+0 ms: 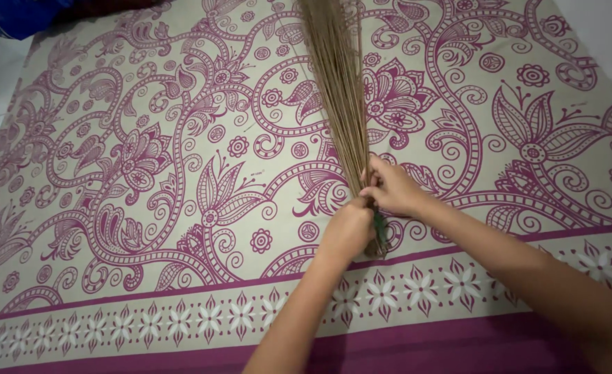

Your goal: The person tucks a bedsheet under a mattress, sweeps the bed using a broom, places pillows onto the bed, and smooths the sheet by hand.

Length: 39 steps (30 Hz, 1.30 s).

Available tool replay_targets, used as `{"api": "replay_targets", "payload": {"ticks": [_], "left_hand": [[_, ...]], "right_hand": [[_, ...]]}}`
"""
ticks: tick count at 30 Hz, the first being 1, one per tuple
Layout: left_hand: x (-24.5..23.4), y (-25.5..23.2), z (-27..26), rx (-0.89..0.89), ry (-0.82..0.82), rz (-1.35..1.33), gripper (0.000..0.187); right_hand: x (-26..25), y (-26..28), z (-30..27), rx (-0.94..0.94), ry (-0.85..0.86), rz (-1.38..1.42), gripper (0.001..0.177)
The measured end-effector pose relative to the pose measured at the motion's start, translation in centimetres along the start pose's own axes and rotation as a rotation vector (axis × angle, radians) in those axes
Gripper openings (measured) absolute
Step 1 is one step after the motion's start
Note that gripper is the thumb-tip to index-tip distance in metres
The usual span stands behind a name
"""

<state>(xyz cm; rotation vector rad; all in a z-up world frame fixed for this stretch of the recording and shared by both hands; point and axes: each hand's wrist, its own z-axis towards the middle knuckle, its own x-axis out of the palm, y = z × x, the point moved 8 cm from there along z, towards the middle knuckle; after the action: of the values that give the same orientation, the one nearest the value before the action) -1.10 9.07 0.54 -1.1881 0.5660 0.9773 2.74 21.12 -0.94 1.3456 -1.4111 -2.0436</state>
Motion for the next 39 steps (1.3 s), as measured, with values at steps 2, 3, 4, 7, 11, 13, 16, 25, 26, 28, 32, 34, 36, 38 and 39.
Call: {"api": "replay_targets", "payload": {"ticks": [2,3,4,7,11,13,16,25,26,28,32,34,36,38,39], "left_hand": [[-0.3,-0.2,-0.2,0.013,-0.025,-0.012,0.013],[-0.6,-0.4,-0.4,0.02,-0.038,-0.017,0.012],[-1.0,-0.6,-0.7,0.033,-0.063,-0.034,0.013],[-1.8,-1.3,-1.9,0.045,-0.12,-0.059,0.017],[-2.0,-1.6,-2.6,0.017,-0.171,-0.053,0.017],[-2.1,-1.7,-3.0,0.021,-0.198,-0.068,0.016],[-2.4,-1.8,-3.4,0.022,-0.232,-0.082,0.015],[-2.2,-1.3,-4.0,-0.041,-0.293,-0.101,0.017],[-2.2,-1.3,-4.0,-0.046,-0.296,-0.102,0.017],[-2.3,-1.3,-4.1,-0.05,-0.301,-0.103,0.017],[-2.3,-1.2,-4.3,-0.056,-0.323,-0.105,0.017],[-2.4,-0.9,-4.3,-0.06,-0.343,-0.122,0.016],[-2.5,-0.7,-4.7,-0.072,-0.364,-0.153,0.015],[-2.7,-0.5,-4.9,-0.084,-0.373,-0.172,0.017],[-2.9,-0.6,-4.9,-0.088,-0.374,-0.182,0.018]], "right_hand": [[-0.1,0.5,-0.2,-0.047,-0.017,-0.017,0.029],[-0.2,0.8,-0.4,-0.078,-0.021,-0.012,0.028],[-0.2,1.1,-0.6,-0.11,-0.025,-0.006,0.028],[-0.1,0.8,-0.9,-0.043,0.0,0.019,0.026],[0.3,0.6,-1.2,0.007,0.048,0.032,0.025],[0.6,0.7,-1.3,-0.019,0.039,0.034,0.025],[1.1,0.0,-1.3,0.012,0.04,0.026,0.025],[2.8,-3.8,-0.4,0.147,0.085,0.129,0.025],[2.8,-4.0,-0.1,0.161,0.078,0.1,0.025],[3.2,-4.4,0.1,0.221,0.138,0.083,0.025],[3.4,-4.1,0.1,0.244,0.179,-0.023,0.024],[3.6,-4.4,-0.3,0.364,0.251,0.116,0.023],[3.5,-4.2,-0.2,0.417,0.259,0.209,0.023],[2.9,-3.7,0.3,0.411,0.2,0.266,0.025],[2.4,-3.7,0.7,0.431,0.141,0.269,0.021]]}}
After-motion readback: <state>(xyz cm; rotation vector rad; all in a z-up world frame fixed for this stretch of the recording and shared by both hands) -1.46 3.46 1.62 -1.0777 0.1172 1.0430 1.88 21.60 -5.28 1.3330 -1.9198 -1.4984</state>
